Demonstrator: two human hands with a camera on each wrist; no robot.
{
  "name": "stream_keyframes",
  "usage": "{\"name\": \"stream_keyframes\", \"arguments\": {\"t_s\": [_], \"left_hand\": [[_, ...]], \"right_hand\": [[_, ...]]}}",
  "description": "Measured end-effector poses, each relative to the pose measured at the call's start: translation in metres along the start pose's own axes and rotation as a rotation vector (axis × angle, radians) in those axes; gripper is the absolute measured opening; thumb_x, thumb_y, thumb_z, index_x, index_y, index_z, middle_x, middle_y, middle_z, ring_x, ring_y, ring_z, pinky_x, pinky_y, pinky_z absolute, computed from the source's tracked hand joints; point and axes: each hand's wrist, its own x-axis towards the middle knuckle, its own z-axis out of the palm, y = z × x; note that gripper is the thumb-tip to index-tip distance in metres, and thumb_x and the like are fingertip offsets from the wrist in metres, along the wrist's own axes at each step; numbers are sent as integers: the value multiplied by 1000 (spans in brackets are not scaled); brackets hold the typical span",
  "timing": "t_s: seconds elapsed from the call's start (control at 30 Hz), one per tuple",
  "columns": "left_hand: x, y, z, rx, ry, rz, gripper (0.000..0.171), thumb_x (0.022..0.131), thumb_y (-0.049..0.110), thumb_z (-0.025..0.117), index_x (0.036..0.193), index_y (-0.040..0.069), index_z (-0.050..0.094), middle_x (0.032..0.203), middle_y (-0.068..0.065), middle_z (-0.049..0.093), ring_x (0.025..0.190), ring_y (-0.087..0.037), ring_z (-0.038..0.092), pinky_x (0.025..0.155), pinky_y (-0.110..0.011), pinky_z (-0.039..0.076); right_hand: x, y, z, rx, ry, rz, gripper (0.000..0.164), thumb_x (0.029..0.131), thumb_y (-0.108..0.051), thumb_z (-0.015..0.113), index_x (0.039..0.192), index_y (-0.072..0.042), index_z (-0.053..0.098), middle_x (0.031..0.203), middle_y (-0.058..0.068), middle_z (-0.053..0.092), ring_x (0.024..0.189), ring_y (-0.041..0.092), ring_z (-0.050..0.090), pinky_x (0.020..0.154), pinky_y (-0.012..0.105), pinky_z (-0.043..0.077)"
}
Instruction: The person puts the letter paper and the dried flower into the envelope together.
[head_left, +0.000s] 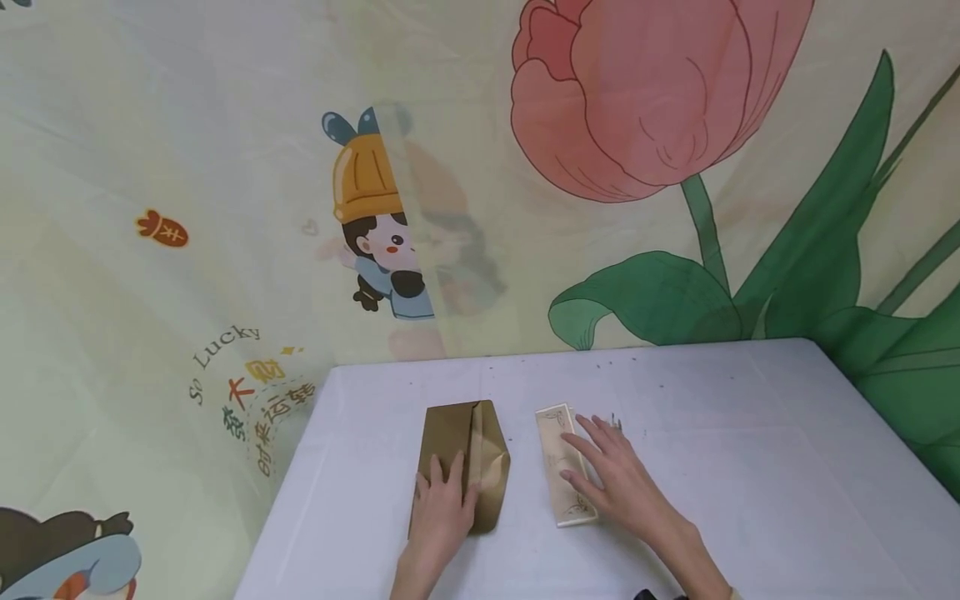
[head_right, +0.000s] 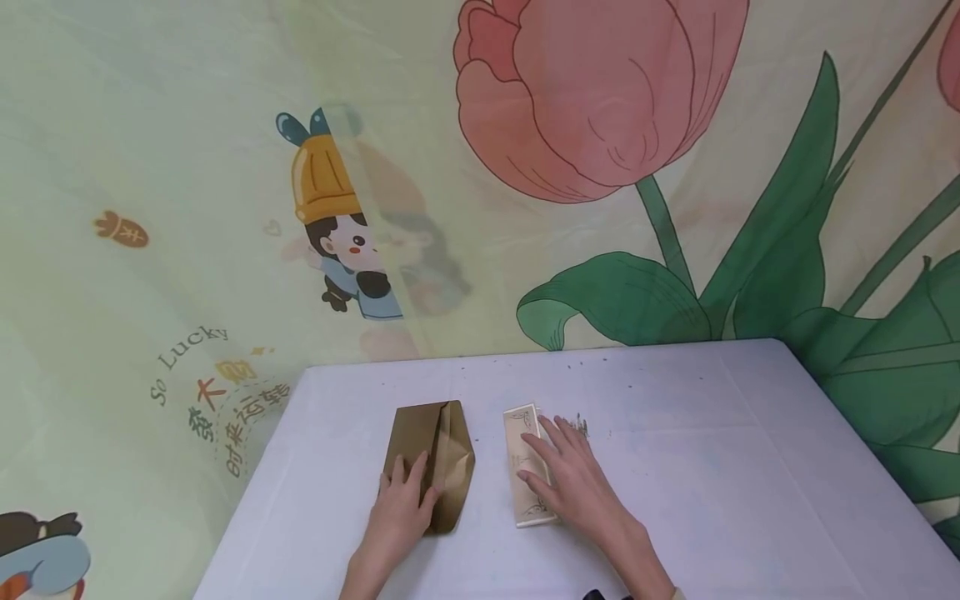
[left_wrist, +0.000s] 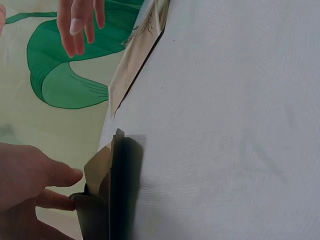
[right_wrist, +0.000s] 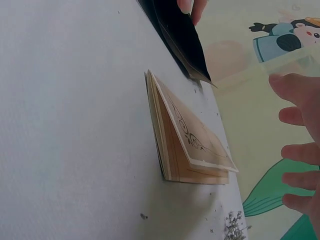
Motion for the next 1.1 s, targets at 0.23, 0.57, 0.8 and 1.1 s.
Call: {"name": "stream_keyframes", "arguments": {"t_s": [0.23,0.57,0.8,1.1], "left_hand": [[-2,2,3,43,34,-43,51,101,26,65,146,5,52,147,-42,43,127,-70,43,88,-76,46],[-2,3,6,51,50,-67,48,101,22,65,144,4,55,146,-38,47,125,-70,46,85,-76,47],[-1,3,6,44,54,-71,46,101,23,64,143,4,56,145,-38,48,124,-70,46,83,-76,48],[0,2,8,69,84,-43,44,100,21,64,140,4,59,142,-38,51,121,-69,50,78,-75,50]], "right_hand": [[1,-2,7,22,10,-38,46,89,-26,81,131,-12,67,145,20,58,134,49,53,105,68,42],[5,-9,17,40,16,-100,45,86,-25,82,127,-10,68,141,22,61,129,49,57,102,65,45],[7,-13,23,55,2,-112,46,86,-24,83,127,-10,69,139,22,62,128,49,57,104,62,46],[10,-18,35,83,-9,-156,46,85,-25,84,127,-10,69,136,23,64,126,50,59,101,63,48]]}}
